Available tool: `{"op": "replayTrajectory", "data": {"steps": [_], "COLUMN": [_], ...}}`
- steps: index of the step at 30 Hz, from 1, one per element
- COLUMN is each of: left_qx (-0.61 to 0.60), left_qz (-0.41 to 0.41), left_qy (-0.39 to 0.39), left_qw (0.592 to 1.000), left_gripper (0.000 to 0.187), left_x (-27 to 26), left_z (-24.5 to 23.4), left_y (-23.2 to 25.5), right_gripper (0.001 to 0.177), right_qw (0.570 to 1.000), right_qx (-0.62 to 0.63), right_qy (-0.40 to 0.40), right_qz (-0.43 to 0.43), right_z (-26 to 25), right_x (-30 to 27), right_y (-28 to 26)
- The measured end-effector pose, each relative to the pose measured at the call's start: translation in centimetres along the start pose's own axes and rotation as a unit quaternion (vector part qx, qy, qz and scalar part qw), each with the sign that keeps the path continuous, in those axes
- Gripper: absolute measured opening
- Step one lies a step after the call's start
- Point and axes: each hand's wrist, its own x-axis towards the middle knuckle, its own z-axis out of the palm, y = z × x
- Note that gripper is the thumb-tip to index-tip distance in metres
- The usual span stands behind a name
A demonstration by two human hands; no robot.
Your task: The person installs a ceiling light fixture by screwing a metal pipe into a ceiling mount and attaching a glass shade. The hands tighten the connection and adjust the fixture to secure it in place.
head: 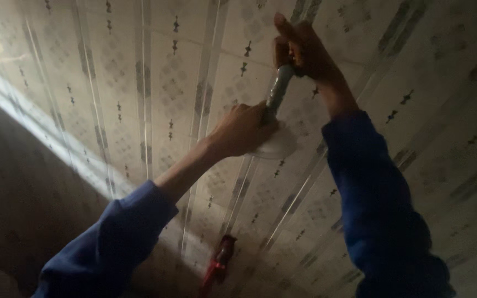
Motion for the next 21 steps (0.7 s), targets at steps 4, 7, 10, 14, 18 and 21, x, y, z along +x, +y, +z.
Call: {"op": "replayTrajectory", "data": {"steps": [4,7,10,14,18,21], "left_qx": [0.026,0.018,-0.033,-0.054,-0.029,-0.021], "left_qz": [0.054,0.005,0.021,0.044,0.083,0.043], "left_qy": [0.024,-0.014,-0.014,-0.011,-0.002,-0.002], "left_qw": [0.998,1.000,0.999,0.998,0.996,0.999], "left_gripper": [0.037,0.037,0.039,0.042,0.043,0.042], "left_x": [-0.1,-0.1,-0.4,-0.4,0.0,0.4], "left_z": [-0.1,-0.2,-0.2,-0.4,0.0,0.1], "left_y": [-0.4,-0.6,-1.1,-2.0,-2.3,-1.9], "right_gripper": [0.088,0.078,0.070,0.053,0.029,0.052], "right_qw": [0.945,0.988,0.973,0.895,0.869,0.879], "right_qx": [0.081,-0.079,0.082,0.310,0.395,0.332], "right_qy": [-0.006,0.070,0.165,0.239,0.246,0.259], "right_qz": [0.316,0.111,0.139,0.215,0.172,0.222], "right_z": [1.5,2.5,3.8,4.2,3.6,3.7], "right_x": [-2.6,-3.5,-5.1,-7.2,-7.5,-5.6], "right_y": [3.6,5.8,5.7,1.7,-5.1,-9.4]}}
